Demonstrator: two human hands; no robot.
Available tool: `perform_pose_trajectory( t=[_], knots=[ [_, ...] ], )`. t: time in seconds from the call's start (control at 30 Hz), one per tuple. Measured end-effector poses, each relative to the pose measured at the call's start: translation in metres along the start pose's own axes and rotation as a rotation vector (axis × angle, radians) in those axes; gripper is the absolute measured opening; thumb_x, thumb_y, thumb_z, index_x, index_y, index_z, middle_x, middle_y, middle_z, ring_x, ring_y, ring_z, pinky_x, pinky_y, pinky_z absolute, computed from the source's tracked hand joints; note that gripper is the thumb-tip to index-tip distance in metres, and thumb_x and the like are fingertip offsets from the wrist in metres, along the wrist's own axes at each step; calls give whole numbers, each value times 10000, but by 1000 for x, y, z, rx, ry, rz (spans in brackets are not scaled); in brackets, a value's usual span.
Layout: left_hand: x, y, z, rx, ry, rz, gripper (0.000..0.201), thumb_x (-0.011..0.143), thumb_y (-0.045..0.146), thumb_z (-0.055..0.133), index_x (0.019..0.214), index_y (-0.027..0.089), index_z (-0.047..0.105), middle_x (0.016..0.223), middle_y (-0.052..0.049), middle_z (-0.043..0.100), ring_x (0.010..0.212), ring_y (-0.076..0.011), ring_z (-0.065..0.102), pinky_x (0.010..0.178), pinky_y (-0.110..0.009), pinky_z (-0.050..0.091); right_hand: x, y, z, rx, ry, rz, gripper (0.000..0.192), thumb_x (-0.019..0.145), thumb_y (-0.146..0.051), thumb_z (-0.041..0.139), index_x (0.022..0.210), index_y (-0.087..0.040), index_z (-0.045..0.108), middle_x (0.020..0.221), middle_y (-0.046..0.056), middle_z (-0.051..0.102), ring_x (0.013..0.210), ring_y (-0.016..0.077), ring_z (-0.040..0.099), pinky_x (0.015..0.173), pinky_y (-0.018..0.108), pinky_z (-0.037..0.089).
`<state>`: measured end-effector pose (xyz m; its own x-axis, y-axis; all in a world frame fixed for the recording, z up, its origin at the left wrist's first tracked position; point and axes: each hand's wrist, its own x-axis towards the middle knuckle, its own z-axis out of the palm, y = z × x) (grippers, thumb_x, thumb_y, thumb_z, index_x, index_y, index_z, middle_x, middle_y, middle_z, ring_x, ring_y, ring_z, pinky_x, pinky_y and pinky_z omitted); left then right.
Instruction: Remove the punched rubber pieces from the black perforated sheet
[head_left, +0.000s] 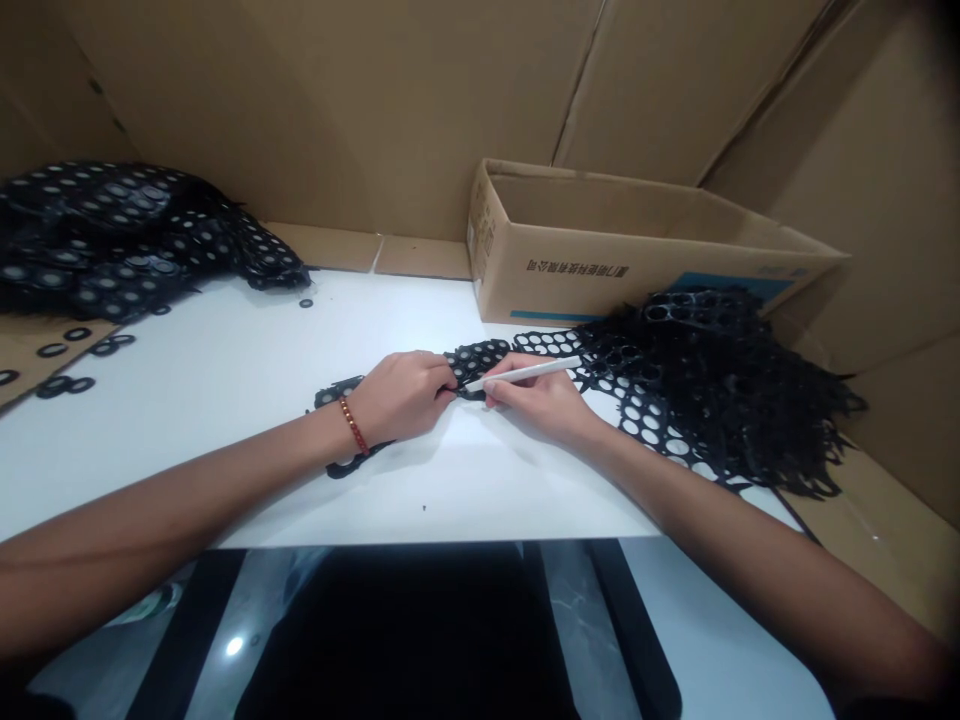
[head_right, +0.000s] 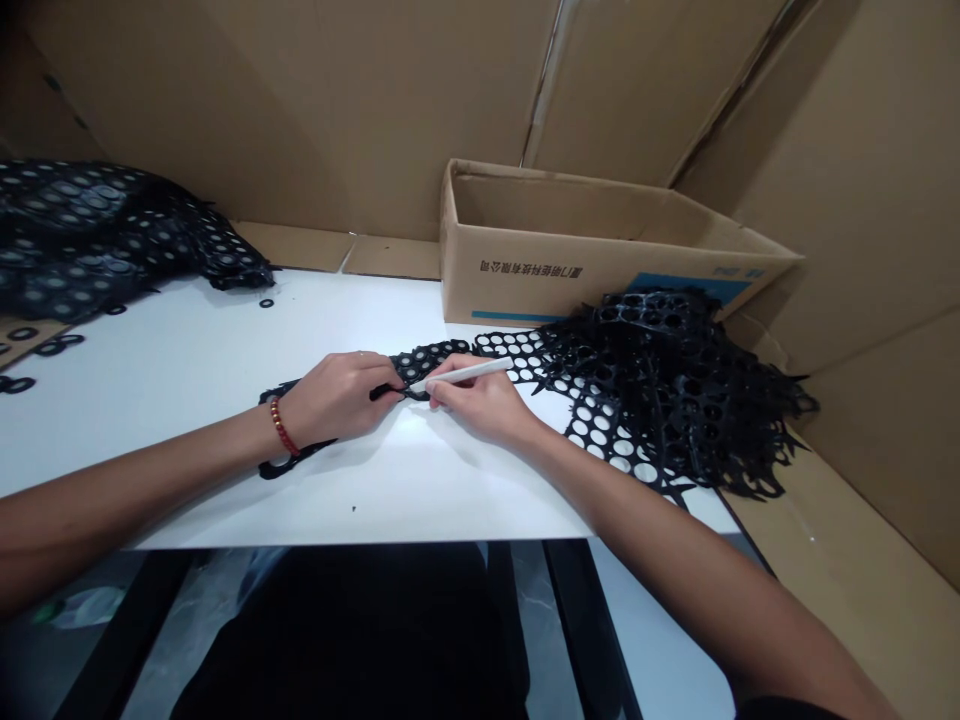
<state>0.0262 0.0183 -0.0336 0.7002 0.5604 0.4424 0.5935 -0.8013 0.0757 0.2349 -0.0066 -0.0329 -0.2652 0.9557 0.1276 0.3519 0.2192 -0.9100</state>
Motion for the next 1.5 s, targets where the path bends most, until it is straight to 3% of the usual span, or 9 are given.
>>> perform_pose_trajectory(
  t=[0.33, 0.73, 1.17, 1.5],
  knots=[
    [-1, 0, 0, -10, 1, 1, 166, 832, 194, 522, 806, 141, 677, 791, -54, 690, 764, -198, 646, 679, -314, 519, -2, 4, 1, -15, -9, -54, 166, 833, -276, 585, 834, -119, 638, 745, 25, 627, 697, 90, 601, 651, 166, 481],
    [-1, -2, 2, -26, -10, -14, 174, 833, 206, 523, 810, 134, 680, 802, -55, 691, 774, -205, 650, 693, -320, 524, -3, -2, 1, -23, 19, 12, 126, 804, -229, 585, 821, -117, 641, 736, 22, 630, 678, 90, 599, 624, 154, 468],
    [-1, -2, 1, -34, 8, -6, 171, 833, 203, 525, 804, 137, 680, 799, -56, 695, 767, -201, 653, 677, -313, 524, -4, 2, 5, -43, 61, -15, 154, 827, -249, 571, 831, -113, 644, 745, 27, 631, 682, 93, 597, 610, 158, 452],
    [-1, -2, 0, -46, 4, 2, 163, 829, 189, 525, 810, 140, 680, 816, -55, 698, 767, -189, 648, 695, -303, 521, -1, 5, 10, -73, -20, -111, 169, 843, -275, 575, 852, -133, 664, 746, 17, 633, 706, 104, 617, 636, 171, 463]
  ],
)
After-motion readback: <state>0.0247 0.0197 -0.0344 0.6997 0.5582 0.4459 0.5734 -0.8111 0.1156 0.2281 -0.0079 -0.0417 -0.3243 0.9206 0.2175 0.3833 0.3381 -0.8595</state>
